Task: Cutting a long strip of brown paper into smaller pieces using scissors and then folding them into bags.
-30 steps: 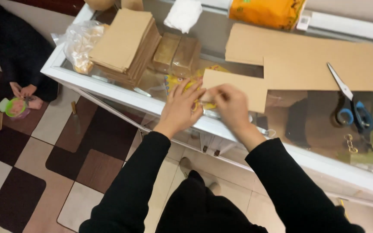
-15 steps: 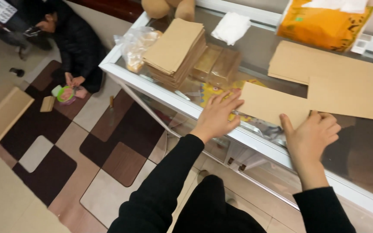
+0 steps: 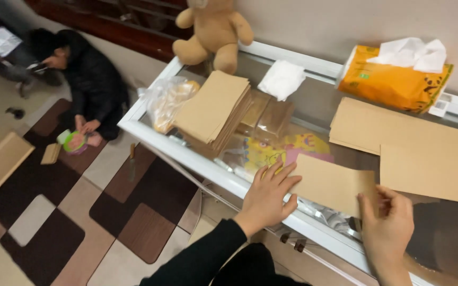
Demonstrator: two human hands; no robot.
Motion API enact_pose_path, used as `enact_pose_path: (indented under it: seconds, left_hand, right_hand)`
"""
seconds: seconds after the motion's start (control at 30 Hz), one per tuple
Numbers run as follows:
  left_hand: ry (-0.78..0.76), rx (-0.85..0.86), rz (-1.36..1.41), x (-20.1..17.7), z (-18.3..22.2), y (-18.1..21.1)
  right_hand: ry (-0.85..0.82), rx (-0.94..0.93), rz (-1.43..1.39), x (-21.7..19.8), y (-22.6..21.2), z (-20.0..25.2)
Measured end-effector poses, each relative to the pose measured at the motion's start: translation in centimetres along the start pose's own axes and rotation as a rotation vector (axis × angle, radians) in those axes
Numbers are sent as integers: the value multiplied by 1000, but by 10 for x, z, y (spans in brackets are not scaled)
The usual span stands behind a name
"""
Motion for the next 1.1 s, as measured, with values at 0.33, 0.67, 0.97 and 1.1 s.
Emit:
enact_pose_path:
  seconds: [0.33,0.67,0.97,1.1]
  left_hand:
    - [382,-178,385,9,8,-12]
    - [489,-1415,1161,183,172,-114]
    - [-332,-2016,1619,87,32,42]
    - [-580,-1956,1723,77,14,75]
  right_hand:
    - [137,463,-200,6,-31,5]
    - [28,299,-235,13,-44,-11]
    - [145,-176,-3,-35,-12,-63]
    - [89,-98,-156,-52,-30,-73]
Point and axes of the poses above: each hand's wrist, its own z-axis away from the middle knuckle, its own x-axis out of the palm, y = z × x, the point moved 1 cm from there along -z, towards the middle knuckle, and after that the axes turned 11 degrees about y, right-handed, at the moved point
